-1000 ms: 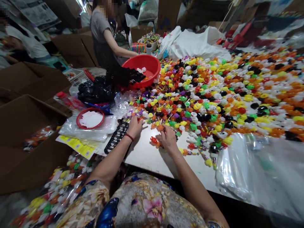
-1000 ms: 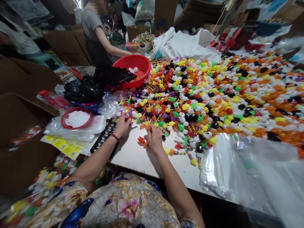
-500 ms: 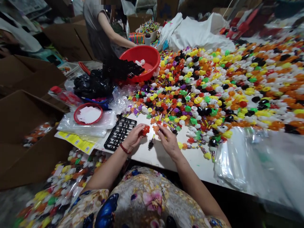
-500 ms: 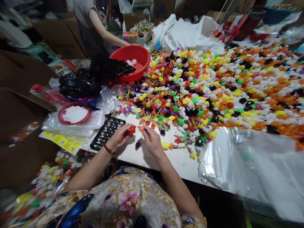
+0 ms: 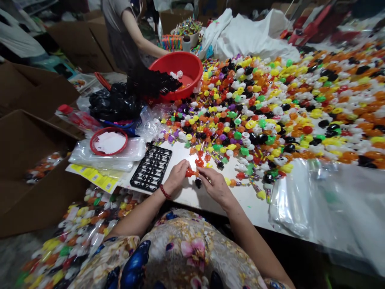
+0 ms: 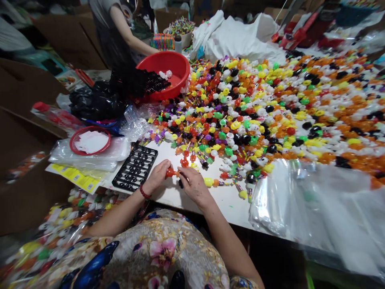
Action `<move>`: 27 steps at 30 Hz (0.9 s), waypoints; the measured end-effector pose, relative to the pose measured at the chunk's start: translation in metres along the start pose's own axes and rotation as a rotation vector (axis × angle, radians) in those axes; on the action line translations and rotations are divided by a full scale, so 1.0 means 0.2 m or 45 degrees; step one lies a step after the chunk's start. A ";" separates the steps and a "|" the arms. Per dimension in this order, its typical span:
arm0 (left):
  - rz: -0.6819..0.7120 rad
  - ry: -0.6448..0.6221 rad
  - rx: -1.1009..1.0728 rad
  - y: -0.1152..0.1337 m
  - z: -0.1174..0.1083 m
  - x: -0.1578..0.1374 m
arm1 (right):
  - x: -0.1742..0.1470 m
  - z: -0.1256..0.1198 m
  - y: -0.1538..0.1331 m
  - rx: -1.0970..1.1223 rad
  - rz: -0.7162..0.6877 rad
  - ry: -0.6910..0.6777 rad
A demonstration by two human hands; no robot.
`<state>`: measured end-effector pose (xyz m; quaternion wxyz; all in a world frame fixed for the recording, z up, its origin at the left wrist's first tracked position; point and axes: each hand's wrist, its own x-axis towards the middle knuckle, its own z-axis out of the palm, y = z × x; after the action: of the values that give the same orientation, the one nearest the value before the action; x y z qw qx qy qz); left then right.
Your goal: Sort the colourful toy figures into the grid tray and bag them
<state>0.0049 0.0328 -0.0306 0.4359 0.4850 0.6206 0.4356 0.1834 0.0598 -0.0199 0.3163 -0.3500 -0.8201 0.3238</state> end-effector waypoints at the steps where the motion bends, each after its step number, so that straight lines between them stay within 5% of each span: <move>1: 0.020 0.041 0.059 0.00 0.01 0.00 | 0.00 0.01 -0.01 0.004 0.028 0.007; 7: 0.023 0.083 0.268 -0.03 0.05 -0.03 | -0.06 0.11 -0.03 -0.073 -0.056 0.019; 13: -0.045 -0.023 0.036 -0.07 0.10 -0.03 | -0.11 0.05 0.04 -0.072 -0.005 0.024; 19: 0.073 0.254 0.530 -0.04 -0.09 0.29 | -0.10 -0.06 0.16 -0.687 0.085 0.356; 21: 0.206 0.307 0.793 -0.02 -0.16 0.44 | -0.09 0.02 0.15 -0.785 -0.033 0.234; 24: 0.311 0.183 1.116 0.00 -0.22 0.60 | -0.07 0.20 0.12 -0.766 -0.220 -0.101; 27: 0.316 0.057 1.234 0.00 -0.22 0.65 | -0.04 0.30 0.12 -0.712 -0.205 -0.308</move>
<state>-0.0575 0.1555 -0.0362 0.0919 0.6925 0.6983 0.1560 0.1523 0.0489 -0.0753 0.1327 -0.3165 -0.9340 0.0990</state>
